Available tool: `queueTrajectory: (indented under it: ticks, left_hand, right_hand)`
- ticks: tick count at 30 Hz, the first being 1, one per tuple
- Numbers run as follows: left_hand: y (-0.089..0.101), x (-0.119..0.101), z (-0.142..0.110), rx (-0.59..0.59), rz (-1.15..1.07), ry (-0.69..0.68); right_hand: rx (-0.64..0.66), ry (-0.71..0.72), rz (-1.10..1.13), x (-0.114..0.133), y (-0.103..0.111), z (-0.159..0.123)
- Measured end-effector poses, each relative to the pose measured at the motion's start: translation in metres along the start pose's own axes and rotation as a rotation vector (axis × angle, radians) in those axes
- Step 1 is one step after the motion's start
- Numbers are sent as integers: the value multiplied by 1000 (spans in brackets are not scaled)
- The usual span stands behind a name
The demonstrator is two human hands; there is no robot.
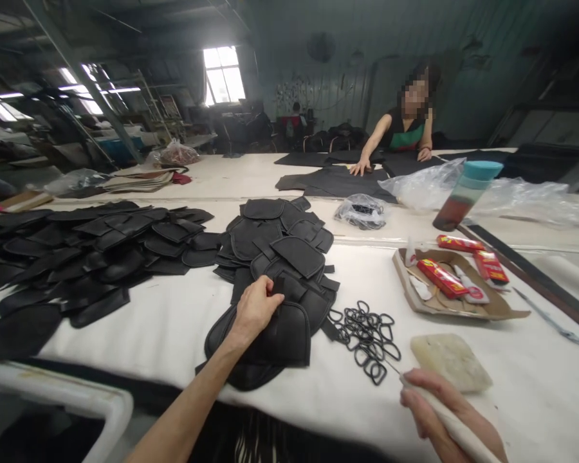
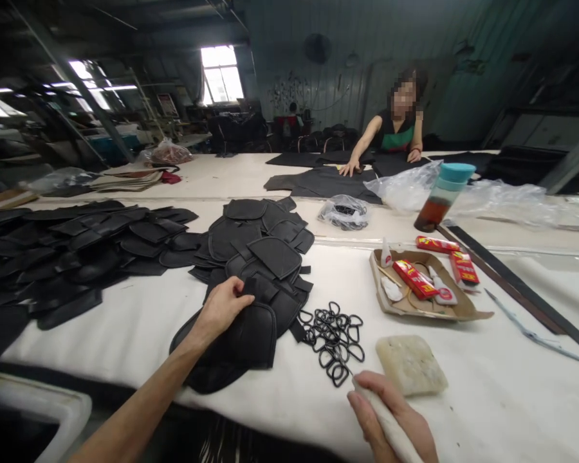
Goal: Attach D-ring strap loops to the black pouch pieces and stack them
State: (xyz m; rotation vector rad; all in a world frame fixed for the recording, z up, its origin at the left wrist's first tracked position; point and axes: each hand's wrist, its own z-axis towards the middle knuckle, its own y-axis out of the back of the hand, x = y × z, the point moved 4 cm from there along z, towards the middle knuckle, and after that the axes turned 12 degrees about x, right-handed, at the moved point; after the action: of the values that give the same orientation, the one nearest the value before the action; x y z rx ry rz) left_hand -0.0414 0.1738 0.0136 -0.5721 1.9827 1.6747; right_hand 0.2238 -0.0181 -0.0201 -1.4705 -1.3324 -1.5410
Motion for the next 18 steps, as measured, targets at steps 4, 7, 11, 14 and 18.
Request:
queueTrajectory:
  ticks: [4,7,11,14,18]
  left_hand:
    - [-5,2,-11,15,-163,-53]
    - [-1,6,-23,8,-394,-62]
    - [5,7,-43,27,-721,-22]
    - [-1,-4,-62,113,-730,-15]
    - [-35,-24,-83,341,-626,-10]
  right_hand:
    - [-75,114,-129,3,5,-3]
    - [69,203,-225,-7,-3,-5]
    - [128,488,-521,-11,-11,-8]
    - [47,661,-802,-4,-16,-6]
    - [38,781,-961,7,-25,-1]
